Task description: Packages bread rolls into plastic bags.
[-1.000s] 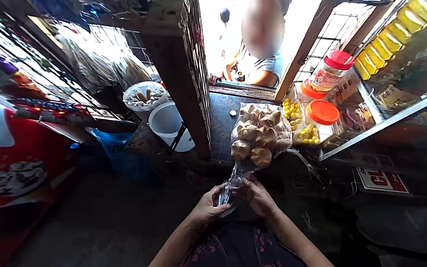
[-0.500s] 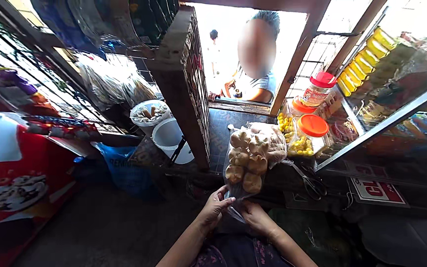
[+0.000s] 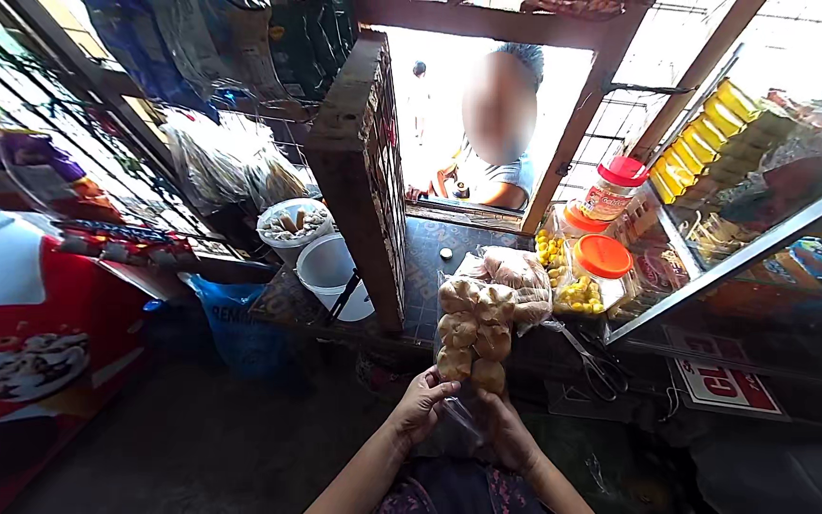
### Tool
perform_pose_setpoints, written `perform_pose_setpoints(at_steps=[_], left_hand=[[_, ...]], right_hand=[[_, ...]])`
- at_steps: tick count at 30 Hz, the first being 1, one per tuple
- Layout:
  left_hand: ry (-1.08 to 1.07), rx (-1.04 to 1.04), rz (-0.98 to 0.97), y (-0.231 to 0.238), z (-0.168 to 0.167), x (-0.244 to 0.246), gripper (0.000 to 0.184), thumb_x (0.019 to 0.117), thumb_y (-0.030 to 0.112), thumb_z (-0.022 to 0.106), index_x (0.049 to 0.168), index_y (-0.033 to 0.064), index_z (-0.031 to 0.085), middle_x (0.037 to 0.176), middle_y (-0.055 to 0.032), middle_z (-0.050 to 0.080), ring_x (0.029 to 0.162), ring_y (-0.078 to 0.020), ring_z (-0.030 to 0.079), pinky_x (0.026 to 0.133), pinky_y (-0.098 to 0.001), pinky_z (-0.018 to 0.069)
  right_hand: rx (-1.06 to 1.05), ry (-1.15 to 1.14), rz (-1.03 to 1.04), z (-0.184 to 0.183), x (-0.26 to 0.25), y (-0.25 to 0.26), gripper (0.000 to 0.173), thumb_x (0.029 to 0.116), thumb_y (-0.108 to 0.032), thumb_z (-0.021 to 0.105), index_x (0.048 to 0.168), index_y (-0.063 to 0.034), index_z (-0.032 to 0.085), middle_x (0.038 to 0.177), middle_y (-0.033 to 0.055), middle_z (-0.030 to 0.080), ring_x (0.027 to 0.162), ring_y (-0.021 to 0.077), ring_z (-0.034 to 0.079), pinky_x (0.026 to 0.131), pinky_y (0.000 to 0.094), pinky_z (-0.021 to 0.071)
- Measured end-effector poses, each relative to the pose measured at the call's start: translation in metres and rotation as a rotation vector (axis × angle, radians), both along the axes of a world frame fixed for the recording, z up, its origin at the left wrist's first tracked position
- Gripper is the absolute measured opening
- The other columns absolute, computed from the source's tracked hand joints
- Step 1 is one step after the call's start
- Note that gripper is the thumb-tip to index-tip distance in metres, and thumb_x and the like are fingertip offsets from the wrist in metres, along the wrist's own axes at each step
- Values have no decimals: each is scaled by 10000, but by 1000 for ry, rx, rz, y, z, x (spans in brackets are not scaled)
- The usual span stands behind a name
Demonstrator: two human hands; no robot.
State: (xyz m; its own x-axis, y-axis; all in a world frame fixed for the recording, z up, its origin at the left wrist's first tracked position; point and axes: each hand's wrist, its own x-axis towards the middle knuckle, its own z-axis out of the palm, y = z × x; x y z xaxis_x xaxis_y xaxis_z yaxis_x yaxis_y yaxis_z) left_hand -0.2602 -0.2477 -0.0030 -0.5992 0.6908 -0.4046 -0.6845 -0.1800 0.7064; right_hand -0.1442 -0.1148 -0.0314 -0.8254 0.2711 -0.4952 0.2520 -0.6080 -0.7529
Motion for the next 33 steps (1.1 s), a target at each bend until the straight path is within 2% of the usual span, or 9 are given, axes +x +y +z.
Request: perform_pose_setpoints(at_steps=[4,9,13,19,25,28,29,31,33], left_hand=[[-5,10,-22,-3,-2,-2,316,917,-99,571,1201,40,568,1029,-55,719,890,-110,707,776,-266,599],[6,18,-78,-9,-4,-10,338,888,-98,597,1193,45,575,1036,-54,729,910,-121,718,798,-280,608],[-11,58,-122,-14,-5,-15,335,866,-83,610,1172,50,590,1039,-63,737,926,-137,724,825,-304,611],[27,79,-182,-17,-12,-20,372,839,-36,673,1187,69,592,1048,-45,740,944,-125,722,846,-297,603],[5,66,-142,-18,-19,-23,289,882,-8,653,1155,70,599,1004,-34,747,912,-123,729,835,-292,607],[-41,90,-98,-16,-21,-20,273,884,155,746,1107,86,604,965,-29,748,881,-120,731,813,-288,609],[-51,107,-89,-15,-21,-20,304,917,264,731,1124,86,598,979,-33,746,898,-125,730,825,-293,608],[-91,115,-83,-12,-17,-20,422,1097,413,381,1207,59,583,1051,-68,741,970,-155,729,874,-314,603],[-145,57,-51,-6,-11,-23,531,1123,426,230,1196,48,596,1034,-88,732,948,-172,726,846,-323,606]], right_hand=[[-13,-86,97,8,1,10,645,1096,-514,275,1599,-205,17,1264,239,590,882,405,709,637,534,613],[74,-83,155,11,4,22,661,1063,-417,427,1606,-206,116,1440,188,515,1241,366,583,904,567,543],[146,-23,179,20,0,31,752,945,-230,554,1590,-158,175,1395,174,528,1208,337,606,874,551,582],[211,-26,178,29,-4,37,717,918,-86,501,1575,-110,215,1373,164,541,1147,291,640,846,470,601],[203,-56,219,24,-3,38,789,955,-470,560,1581,-131,220,1399,167,540,1208,314,611,910,512,575],[272,-97,225,30,-6,35,655,1040,-425,467,1585,-136,244,1444,170,509,1244,310,590,922,511,566],[294,-98,229,32,-7,35,632,1046,-391,471,1583,-133,260,1450,168,506,1245,304,590,921,506,568],[312,-83,228,32,-7,35,639,1037,-344,509,1585,-124,265,1457,170,506,1247,307,595,916,509,578],[283,-80,221,30,-8,38,702,1006,-373,510,1601,-146,212,1477,162,484,1275,316,575,922,532,575]])
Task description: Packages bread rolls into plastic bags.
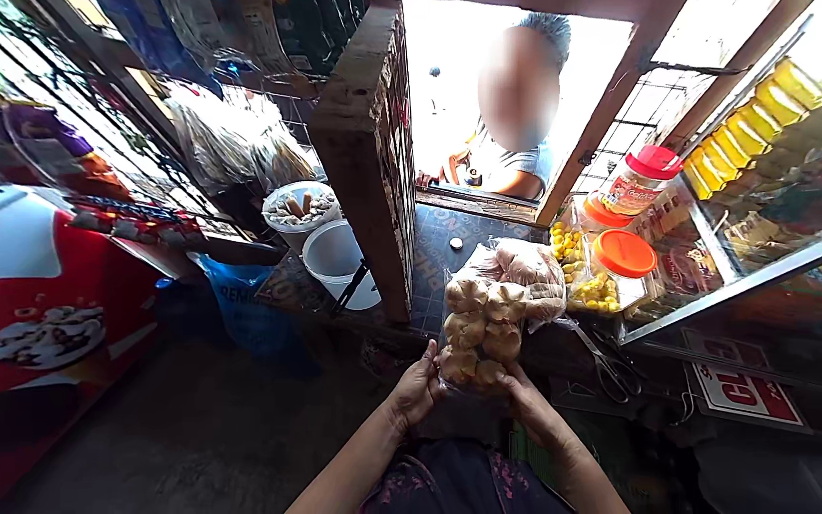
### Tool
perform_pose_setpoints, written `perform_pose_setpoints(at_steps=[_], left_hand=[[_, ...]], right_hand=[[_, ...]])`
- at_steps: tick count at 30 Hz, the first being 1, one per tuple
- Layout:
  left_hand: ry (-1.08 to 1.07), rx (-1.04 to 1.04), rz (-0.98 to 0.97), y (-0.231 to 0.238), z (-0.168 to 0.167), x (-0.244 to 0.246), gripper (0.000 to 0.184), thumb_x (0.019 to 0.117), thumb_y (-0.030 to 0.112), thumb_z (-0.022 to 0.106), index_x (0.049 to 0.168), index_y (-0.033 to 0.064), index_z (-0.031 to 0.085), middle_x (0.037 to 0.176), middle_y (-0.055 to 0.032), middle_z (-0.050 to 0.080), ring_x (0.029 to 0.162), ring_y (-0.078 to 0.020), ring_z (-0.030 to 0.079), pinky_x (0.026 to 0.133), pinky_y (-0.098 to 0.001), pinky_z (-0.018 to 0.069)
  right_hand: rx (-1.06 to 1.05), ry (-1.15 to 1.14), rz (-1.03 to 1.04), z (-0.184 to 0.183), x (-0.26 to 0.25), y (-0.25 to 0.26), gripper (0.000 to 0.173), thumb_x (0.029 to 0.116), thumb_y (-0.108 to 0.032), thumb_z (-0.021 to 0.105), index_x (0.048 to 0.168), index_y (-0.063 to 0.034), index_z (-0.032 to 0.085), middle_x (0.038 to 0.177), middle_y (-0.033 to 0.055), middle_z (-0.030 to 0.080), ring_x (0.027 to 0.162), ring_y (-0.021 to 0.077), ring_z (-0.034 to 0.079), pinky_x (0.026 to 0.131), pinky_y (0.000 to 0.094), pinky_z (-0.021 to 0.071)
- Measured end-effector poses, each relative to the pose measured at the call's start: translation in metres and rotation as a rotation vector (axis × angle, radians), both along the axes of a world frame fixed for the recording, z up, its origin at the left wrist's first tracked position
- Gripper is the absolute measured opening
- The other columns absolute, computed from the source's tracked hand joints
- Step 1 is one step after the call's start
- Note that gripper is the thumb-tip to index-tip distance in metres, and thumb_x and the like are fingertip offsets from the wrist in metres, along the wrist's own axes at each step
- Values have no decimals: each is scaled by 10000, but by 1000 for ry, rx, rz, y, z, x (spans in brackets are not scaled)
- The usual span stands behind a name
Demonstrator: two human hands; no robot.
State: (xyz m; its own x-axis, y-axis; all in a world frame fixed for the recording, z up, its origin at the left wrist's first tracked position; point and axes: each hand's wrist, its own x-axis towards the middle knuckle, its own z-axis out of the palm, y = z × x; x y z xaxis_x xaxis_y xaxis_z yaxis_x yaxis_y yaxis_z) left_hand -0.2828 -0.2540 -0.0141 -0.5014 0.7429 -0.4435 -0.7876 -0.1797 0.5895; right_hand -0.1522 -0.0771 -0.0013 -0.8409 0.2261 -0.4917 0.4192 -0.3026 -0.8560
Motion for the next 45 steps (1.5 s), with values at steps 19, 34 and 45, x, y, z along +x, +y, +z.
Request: perform_pose_setpoints(at_steps=[19,34,45], left_hand=[[183,-167,149,5,-1,7,202,1025,-43,471,1122,-19,647,917,-43,732,795,-105,707,752,-267,602],[482,-50,-112,-4,-17,8,440,870,-64,625,1296,25,557,1122,-19,724,962,-102,704,823,-276,597],[633,14,-122,-43,-25,33,202,907,132,728,1107,134,746,1080,70,757,993,-34,699,915,-262,577]], right_hand=[[81,122,26,-14,6,8,753,926,-110,700,1536,-27,268,1306,118,631,1158,158,656,987,332,565],[10,159,-30,-22,16,18,813,761,-389,858,1374,-6,485,1165,93,696,1049,173,697,916,349,601],[488,220,143,-34,47,-9,658,766,-298,878,1292,9,630,1275,133,659,1201,168,619,1069,345,502]])
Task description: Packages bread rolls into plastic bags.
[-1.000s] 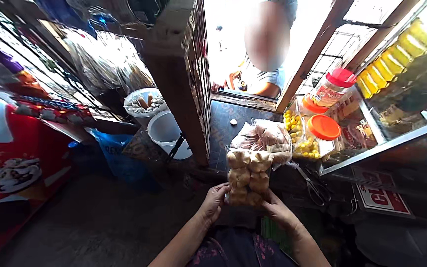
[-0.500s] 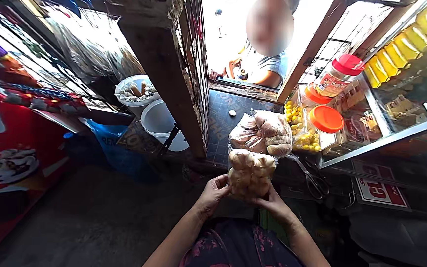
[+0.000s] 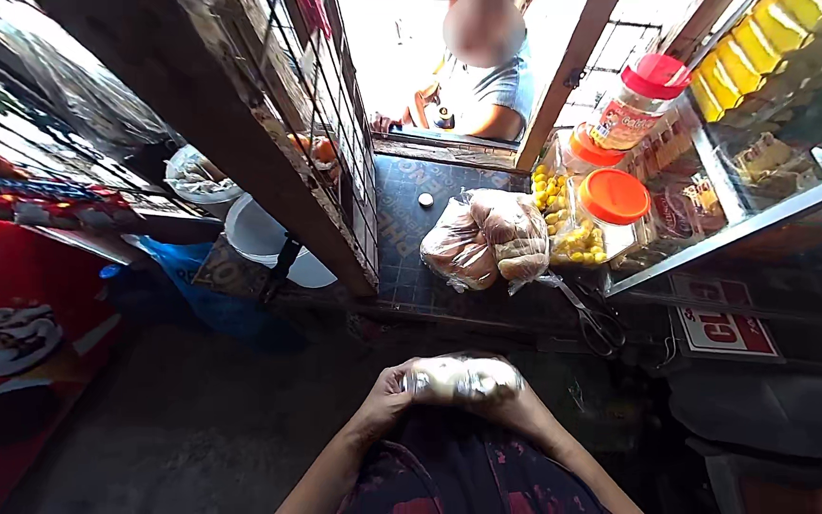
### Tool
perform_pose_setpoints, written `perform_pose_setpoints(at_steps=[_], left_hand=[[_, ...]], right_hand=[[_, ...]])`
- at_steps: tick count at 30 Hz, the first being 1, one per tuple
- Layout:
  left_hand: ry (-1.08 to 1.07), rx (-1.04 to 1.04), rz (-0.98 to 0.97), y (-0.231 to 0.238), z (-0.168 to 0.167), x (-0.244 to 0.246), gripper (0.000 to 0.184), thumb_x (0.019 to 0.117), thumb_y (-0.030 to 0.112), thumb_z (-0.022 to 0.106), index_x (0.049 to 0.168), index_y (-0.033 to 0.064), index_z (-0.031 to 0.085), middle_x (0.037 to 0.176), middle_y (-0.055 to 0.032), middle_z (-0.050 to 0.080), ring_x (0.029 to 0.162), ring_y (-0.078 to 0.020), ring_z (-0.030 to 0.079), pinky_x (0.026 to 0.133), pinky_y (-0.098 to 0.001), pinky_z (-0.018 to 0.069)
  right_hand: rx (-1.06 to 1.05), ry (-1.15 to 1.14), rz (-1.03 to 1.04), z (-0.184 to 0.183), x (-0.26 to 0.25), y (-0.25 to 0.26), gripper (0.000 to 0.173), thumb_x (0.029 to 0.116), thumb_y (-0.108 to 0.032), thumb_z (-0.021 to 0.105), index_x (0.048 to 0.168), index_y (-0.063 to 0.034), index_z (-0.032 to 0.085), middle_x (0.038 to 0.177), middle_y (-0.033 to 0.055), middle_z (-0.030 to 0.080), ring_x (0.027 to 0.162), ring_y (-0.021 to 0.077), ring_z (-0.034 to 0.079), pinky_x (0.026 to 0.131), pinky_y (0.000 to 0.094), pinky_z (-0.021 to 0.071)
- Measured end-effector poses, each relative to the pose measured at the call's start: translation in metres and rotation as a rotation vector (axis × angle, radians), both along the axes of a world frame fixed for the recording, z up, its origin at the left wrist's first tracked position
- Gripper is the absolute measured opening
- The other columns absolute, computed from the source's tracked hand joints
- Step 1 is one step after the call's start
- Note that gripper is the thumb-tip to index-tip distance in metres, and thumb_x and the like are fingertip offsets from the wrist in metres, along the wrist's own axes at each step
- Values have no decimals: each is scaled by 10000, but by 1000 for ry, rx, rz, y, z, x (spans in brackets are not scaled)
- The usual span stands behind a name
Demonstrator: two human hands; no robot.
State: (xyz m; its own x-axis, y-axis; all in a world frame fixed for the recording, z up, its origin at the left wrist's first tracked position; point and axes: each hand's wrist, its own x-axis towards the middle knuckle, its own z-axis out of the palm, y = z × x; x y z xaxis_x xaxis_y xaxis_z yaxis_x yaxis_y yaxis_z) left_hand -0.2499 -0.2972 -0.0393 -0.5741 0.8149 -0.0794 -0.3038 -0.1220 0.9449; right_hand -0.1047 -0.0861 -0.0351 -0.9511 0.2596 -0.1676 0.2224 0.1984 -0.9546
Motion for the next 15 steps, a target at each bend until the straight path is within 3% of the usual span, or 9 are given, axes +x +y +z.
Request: perform_pose_setpoints(at_steps=[1,3,7,12,15], left_hand=[[31,33,-40,-5,-4,1,313,910,212,744,1194,82,734,1193,24,733,1091,-66,680,982,-285,555],[60,73,-94,-10,-10,4,383,937,216,706,1264,16,697,1295,-32,689,1169,-100,652,1031,-299,533],[118,45,-100,-12,-13,9,324,957,106,638,1264,23,696,1304,-15,675,1161,-74,644,1020,-271,533],[132,40,-100,-14,-13,9,368,944,260,712,1250,56,716,1293,-5,681,1160,-79,645,1012,-269,538],[167,26,-77,-17,-13,10,306,955,183,677,1223,44,728,1275,-12,685,1146,-77,648,1002,-264,542]], right_hand=[[43,49,14,1,3,-3,580,777,-290,866,1243,-2,675,1266,156,665,1205,201,616,1061,367,502],[61,105,40,1,10,-4,525,780,-247,842,1211,10,686,1261,187,650,1201,229,612,1046,369,503],[36,141,78,-8,18,-2,596,768,-193,867,1263,46,634,1255,186,644,1185,198,614,1047,338,503],[57,144,84,-5,19,-5,574,786,-185,856,1274,30,644,1285,196,639,1210,214,612,1065,343,496],[46,176,83,-4,20,-5,569,791,-185,850,1285,17,653,1311,192,627,1248,208,591,1084,336,483]])
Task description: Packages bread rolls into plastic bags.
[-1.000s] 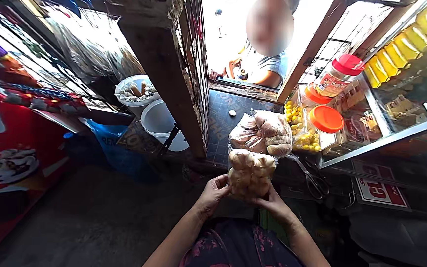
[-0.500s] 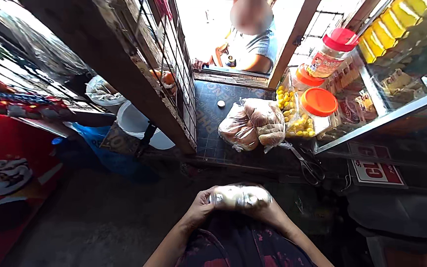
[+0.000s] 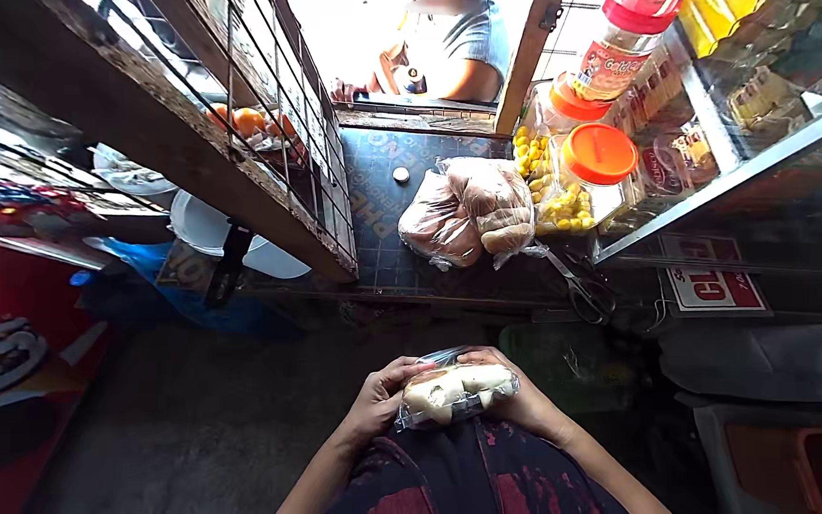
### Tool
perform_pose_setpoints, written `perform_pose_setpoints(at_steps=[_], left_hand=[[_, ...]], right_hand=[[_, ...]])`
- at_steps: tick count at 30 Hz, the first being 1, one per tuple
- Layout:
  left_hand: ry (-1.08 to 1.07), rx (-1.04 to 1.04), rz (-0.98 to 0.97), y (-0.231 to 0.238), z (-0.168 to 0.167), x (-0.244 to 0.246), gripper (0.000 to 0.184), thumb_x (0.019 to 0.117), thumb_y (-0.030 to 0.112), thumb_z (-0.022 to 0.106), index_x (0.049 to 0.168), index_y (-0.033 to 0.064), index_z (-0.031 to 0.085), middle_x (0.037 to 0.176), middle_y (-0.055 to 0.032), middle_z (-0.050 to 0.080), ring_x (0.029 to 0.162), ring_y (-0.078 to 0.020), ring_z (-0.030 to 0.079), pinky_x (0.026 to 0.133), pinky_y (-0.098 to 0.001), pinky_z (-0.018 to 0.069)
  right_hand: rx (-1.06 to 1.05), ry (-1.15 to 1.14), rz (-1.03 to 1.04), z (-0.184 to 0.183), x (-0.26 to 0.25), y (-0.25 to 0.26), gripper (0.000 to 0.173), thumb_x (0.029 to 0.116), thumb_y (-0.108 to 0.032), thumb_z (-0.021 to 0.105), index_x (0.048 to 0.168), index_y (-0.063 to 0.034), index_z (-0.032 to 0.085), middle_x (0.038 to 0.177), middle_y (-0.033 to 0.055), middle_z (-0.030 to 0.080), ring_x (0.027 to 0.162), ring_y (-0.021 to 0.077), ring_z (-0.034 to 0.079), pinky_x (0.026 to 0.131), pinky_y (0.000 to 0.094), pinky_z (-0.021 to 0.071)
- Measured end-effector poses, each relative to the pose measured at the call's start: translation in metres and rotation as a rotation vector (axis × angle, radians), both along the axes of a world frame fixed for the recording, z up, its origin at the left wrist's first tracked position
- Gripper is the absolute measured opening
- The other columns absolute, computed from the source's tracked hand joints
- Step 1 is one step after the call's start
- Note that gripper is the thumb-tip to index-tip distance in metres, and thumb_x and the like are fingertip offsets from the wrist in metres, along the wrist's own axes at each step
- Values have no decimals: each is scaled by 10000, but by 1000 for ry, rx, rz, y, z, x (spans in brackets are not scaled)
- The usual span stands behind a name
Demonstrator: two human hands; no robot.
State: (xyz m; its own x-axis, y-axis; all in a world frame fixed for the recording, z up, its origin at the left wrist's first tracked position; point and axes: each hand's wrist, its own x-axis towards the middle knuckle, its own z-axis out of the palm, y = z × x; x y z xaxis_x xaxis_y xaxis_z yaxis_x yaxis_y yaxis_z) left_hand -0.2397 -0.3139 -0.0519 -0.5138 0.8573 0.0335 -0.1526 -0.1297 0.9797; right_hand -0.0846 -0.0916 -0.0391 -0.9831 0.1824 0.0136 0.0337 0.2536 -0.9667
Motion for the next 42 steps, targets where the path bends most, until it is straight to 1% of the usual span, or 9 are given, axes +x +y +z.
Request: perform_pose_setpoints(at_steps=[3,9,16,20,24,28,32,37,42], left_hand=[[29,3,12,-2,-1,0,277,959,40,601,1195,55,744,1231,-10,707,1114,-75,663,983,-260,552],[13,11,-50,-3,-3,1,298,954,-7,603,1228,9,718,1249,-58,703,1142,-117,666,1020,-294,545],[-19,-60,-72,-3,1,1,323,948,24,605,1256,-39,677,1259,-70,694,1121,-94,669,1005,-273,545],[-136,-13,-89,-5,5,1,344,947,-47,566,1282,-52,645,1232,-51,720,1090,-96,694,994,-283,557],[-61,-66,-149,-5,6,-2,341,959,-39,560,1292,-50,634,1217,-54,728,1077,-85,698,985,-277,560],[-85,-65,-205,-4,6,-8,359,969,-19,568,1324,-51,607,1206,-51,727,1079,-76,693,994,-271,551],[-77,-121,-250,-1,6,-7,351,974,24,591,1320,-29,616,1188,-38,731,1041,-54,698,956,-256,566],[-105,-131,-252,-2,-1,-6,366,962,-43,557,1326,-39,598,1178,-35,732,1042,-47,697,963,-254,565],[-128,-185,-210,2,8,-6,383,942,-57,552,1324,-35,587,1190,-28,720,1030,-39,695,940,-243,573]], right_hand=[[-54,-20,-11,4,0,2,537,779,-176,850,1238,32,666,1312,192,630,1244,204,598,1074,333,490],[-45,-79,-21,-4,4,5,526,758,-215,865,1178,31,668,1254,160,659,1163,166,634,1024,317,518],[369,143,-127,-8,6,6,467,812,-407,785,1150,-85,758,1127,103,733,1102,215,675,972,378,548],[314,253,-84,-9,2,7,488,818,-303,809,1225,-51,714,1064,122,709,1013,155,665,937,275,543],[432,277,102,4,-5,14,425,809,-208,830,1179,-56,688,1184,123,706,1122,212,684,949,369,590],[757,297,272,30,-16,3,532,794,-94,782,1299,-216,668,1219,54,711,1079,241,705,793,404,623],[867,254,357,36,-24,-11,573,900,-152,725,1418,-344,577,1221,59,701,800,266,710,552,425,573],[735,211,315,13,-20,-12,590,835,-158,754,1398,-242,596,1286,82,667,999,271,708,686,442,617],[647,268,253,-2,-31,-5,555,831,-224,781,1364,-214,628,1235,65,691,979,214,723,681,429,622]])
